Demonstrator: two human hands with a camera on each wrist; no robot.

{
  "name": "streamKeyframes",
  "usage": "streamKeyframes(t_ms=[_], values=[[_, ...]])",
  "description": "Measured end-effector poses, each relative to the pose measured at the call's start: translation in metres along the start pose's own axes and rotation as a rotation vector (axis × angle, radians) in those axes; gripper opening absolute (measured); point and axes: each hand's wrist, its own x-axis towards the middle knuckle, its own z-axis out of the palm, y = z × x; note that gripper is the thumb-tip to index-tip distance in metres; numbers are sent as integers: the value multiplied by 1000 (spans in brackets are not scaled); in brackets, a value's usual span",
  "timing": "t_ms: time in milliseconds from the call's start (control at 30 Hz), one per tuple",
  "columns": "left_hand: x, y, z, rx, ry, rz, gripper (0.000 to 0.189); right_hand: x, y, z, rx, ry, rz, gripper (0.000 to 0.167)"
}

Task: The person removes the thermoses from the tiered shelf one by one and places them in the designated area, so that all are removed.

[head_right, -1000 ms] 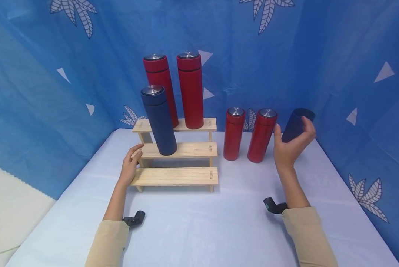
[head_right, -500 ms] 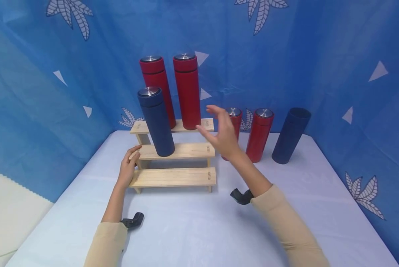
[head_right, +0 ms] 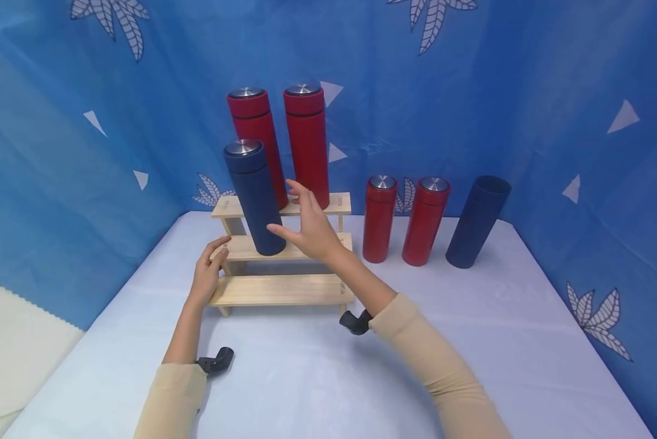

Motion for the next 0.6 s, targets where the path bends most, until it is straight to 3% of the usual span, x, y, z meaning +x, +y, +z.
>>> streamKeyframes(t_ms=[233, 367, 433, 600], values=[[0, 16, -4, 28, -6, -23, 41, 4, -1, 25, 10, 5, 28, 91], [3, 14, -4, 31, -6, -17, 41, 10, 0, 36, -17, 12, 45, 93], [5, 5, -3, 38, -1, -10, 43, 12, 0, 40, -38, 18, 71, 94], [4, 5, -2, 27, -13, -17, 43, 15, 4, 50, -52, 37, 130, 98]])
